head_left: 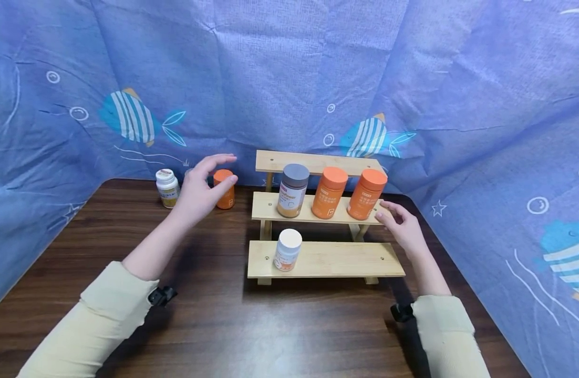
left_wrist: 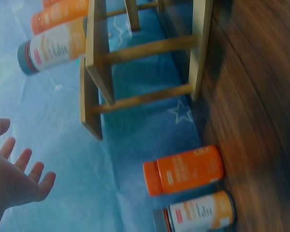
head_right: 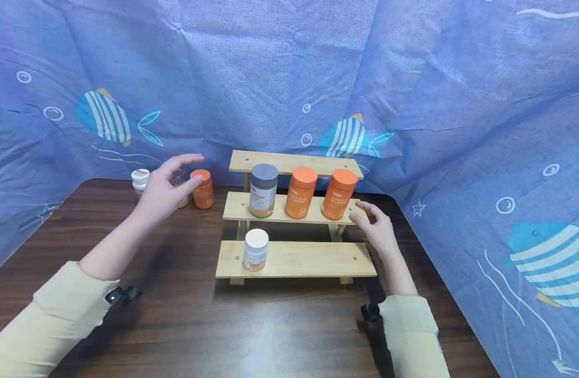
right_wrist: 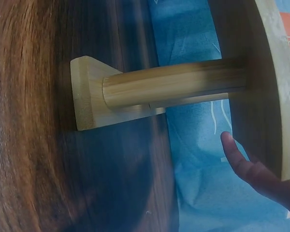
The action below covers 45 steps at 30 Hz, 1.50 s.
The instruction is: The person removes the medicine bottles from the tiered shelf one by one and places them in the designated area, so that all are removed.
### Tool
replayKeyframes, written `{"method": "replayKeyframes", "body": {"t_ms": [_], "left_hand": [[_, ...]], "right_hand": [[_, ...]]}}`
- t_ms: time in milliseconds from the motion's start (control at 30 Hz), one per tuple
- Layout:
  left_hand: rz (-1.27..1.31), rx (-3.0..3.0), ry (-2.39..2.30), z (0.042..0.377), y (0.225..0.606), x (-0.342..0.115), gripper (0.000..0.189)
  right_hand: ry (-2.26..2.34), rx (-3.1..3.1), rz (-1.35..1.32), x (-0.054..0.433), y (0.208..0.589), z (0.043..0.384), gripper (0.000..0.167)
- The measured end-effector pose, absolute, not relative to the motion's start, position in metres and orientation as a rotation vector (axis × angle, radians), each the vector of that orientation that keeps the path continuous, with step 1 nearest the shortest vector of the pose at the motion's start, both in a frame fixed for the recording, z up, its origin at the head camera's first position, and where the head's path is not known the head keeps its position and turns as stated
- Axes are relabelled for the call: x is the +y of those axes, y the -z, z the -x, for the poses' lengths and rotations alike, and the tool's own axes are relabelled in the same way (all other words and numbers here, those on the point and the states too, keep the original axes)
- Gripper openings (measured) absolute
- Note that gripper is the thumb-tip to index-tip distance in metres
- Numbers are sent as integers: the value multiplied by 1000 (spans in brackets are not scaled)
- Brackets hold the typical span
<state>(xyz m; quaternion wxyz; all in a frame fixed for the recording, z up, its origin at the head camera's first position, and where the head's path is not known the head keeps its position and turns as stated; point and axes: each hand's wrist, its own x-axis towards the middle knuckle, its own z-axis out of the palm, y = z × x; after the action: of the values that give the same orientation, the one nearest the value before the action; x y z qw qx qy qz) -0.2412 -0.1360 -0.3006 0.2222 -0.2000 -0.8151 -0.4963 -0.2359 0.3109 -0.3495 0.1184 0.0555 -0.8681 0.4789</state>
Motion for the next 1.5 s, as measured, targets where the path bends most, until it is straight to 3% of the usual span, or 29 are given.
{"method": "replayKeyframes", "body": {"t_ms": [733,1167,1500], "left_hand": [[679,-2366,1440,246,296,-74,53],[710,-2380,1611,261,295,-57,54],[769,-2356,1696,270,296,-48,54]], "right_hand": [[-1484,-2539,-121,317,361,246,56],[-1489,-2553,87,319,370,251,61],[-1652,-2419,-71,329,380,253,54]]}}
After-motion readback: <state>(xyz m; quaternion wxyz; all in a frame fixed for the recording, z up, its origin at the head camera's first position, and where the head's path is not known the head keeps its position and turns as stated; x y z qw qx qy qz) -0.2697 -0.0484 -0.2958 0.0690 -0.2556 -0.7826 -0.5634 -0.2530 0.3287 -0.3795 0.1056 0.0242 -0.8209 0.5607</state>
